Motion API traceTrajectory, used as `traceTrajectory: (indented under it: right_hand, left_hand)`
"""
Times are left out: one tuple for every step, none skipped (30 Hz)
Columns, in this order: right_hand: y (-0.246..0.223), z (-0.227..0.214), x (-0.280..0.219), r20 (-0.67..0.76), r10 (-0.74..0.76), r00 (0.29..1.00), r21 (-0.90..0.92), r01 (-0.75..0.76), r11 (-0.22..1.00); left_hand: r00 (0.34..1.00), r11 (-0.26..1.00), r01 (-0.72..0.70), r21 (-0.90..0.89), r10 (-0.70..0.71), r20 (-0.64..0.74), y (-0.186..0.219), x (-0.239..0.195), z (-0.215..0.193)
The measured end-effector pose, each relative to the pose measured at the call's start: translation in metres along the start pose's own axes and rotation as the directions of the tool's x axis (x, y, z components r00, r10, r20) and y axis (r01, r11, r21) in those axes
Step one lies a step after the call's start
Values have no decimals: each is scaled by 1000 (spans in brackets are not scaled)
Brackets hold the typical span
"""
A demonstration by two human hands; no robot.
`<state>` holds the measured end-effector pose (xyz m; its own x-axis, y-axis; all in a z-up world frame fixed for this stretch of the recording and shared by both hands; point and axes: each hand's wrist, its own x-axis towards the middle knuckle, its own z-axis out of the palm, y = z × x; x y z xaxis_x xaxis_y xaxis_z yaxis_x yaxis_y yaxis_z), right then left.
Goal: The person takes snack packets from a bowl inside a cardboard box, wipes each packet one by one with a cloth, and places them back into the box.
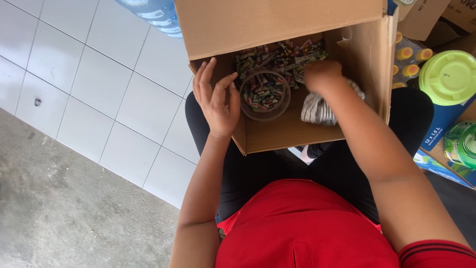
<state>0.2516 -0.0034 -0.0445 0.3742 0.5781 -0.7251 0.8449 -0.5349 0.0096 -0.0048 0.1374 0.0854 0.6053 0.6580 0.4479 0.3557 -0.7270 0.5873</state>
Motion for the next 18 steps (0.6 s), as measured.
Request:
traceTrajectory:
  right_hand:
    - [7, 12, 23, 6, 2, 1000, 3, -3, 1000]
    - [13, 23, 45, 54, 60, 997, 35, -62, 997]
    - [20, 33, 70, 99, 112, 989, 62, -119, 991]
    - [23, 53, 88, 100, 111, 989, 61, -117, 991]
    - [27, 74, 106, 45, 120, 992, 87, -124, 988]
    - [30, 94, 123, -10, 131, 991, 113, -129, 985]
    - [30, 105, 125, -10, 128, 992, 113, -126, 986]
    - [29, 116, 127, 46, 180, 983, 147, -185, 972]
    - [29, 127, 130, 106, 232, 967, 177, -248, 953]
    - [28, 128, 126, 106, 231, 967, 177, -247, 953]
    - [27, 130, 122, 93, 229, 969, 182, -243, 953]
    - [25, 131, 118, 79, 227, 971, 186, -238, 953]
    - [22, 117, 106, 82, 226, 971, 184, -238, 954]
    - [20, 104, 94, 135, 211, 968, 228, -238, 944]
    - [16, 92, 80, 190, 194, 963, 273, -241, 931]
    - [14, 107, 87, 195, 193, 962, 273, -242, 931]
    - [16, 116, 99, 124, 211, 970, 220, -234, 947]
    - [17, 125, 111, 51, 223, 973, 165, -229, 959]
  left_hand:
    - [1000, 1000, 2, -3, -2, 7, 0, 0, 0]
    - [1000, 1000, 4, 6, -4, 2, 1, -1, 0]
    - [1000, 1000, 7, 18, -6, -9, 0, 0, 1]
    - [1000, 1000, 8, 20, -8, -9, 1, -1, 0]
    - [1000, 1000, 2, 30, -2, -4, 1, -1, 1]
    - [1000, 999, -5, 40, 5, 0, 2, 0, 1]
    - [1000, 999, -4, 44, 4, -1, 2, -1, 1]
    - [1000, 999, 8, 48, -8, 5, 2, -1, 1]
    - [1000, 999, 19, 49, -19, 11, 1, 0, 1]
    - [1000, 999, 19, 50, -20, 11, 0, 1, 2]
    - [999, 998, 29, 60, -30, 16, 0, 1, 2]
    - [999, 997, 39, 69, -40, 20, 0, 1, 2]
    - [999, 997, 42, 70, -43, 21, 0, 1, 2]
    - [999, 997, 27, 77, -29, 22, 1, 1, 2]
    - [1000, 996, 12, 84, -14, 26, 2, 0, 2]
    - [999, 996, 14, 84, -16, 30, 3, -1, 1]
    - [1000, 997, 15, 82, -17, 18, 4, 2, 2]
    - [1000, 997, 16, 79, -17, 6, 4, 6, 4]
